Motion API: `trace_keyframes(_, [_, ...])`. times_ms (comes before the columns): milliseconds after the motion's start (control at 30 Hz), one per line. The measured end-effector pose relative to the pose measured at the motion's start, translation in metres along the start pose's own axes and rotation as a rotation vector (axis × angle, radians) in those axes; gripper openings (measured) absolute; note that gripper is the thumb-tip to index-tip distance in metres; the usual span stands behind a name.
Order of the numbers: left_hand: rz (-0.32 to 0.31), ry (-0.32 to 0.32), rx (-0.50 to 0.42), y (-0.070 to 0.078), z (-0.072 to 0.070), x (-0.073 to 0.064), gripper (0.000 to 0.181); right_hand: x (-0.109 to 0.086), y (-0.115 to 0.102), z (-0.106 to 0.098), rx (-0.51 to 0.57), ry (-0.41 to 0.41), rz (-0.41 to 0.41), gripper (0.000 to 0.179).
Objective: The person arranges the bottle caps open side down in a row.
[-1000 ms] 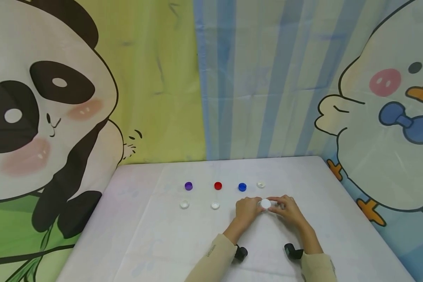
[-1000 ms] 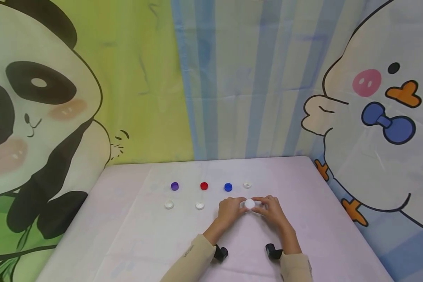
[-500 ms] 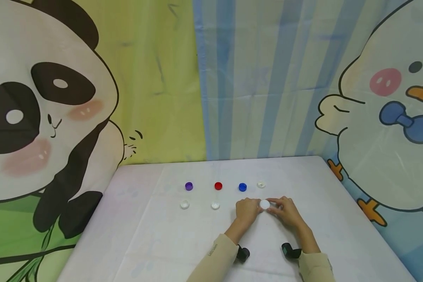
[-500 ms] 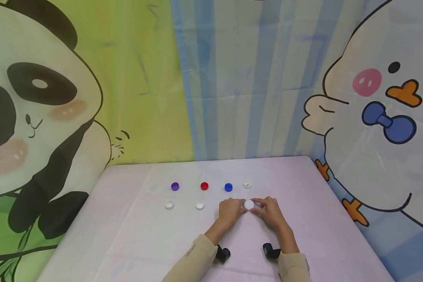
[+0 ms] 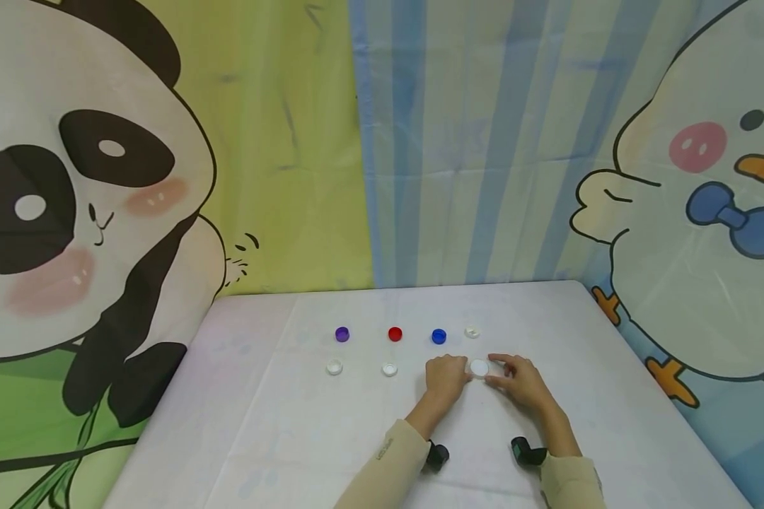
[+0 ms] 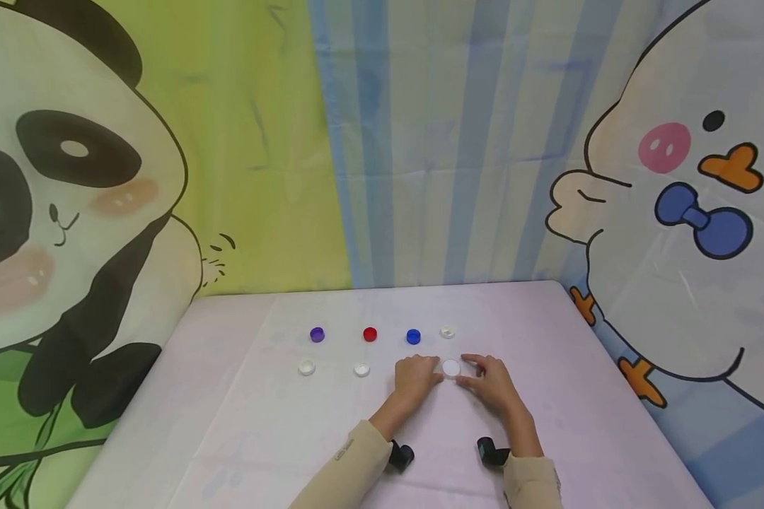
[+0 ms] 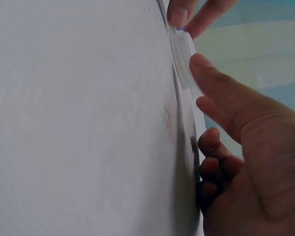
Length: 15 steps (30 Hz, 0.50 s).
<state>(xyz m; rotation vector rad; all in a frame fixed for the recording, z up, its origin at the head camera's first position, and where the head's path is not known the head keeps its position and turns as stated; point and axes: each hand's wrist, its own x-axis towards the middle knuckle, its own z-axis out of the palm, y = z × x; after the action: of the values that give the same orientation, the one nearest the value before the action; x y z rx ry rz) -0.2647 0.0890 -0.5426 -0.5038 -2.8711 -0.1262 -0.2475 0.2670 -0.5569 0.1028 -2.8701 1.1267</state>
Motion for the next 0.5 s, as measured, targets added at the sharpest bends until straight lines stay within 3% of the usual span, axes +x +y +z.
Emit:
trace_keyframes(100, [-0.024,0.047,-0.034,-0.007,-0.005,-0.001,0.03,-0.002,0.0,-0.005,0.066,0.024,0.04,0.054])
trace_keyframes(233, [-0.079,0.118,-0.147,-0.022,-0.012,-0.003,0.033,-0.001,-0.006,-0.009,0.107,0.091,0.013,0.041])
trace_keyframes(500, [-0.194,0.12,-0.492,-0.053,-0.025,-0.011,0.026,0.001,-0.045,0.005,0.139,0.134,0.001,0.027])
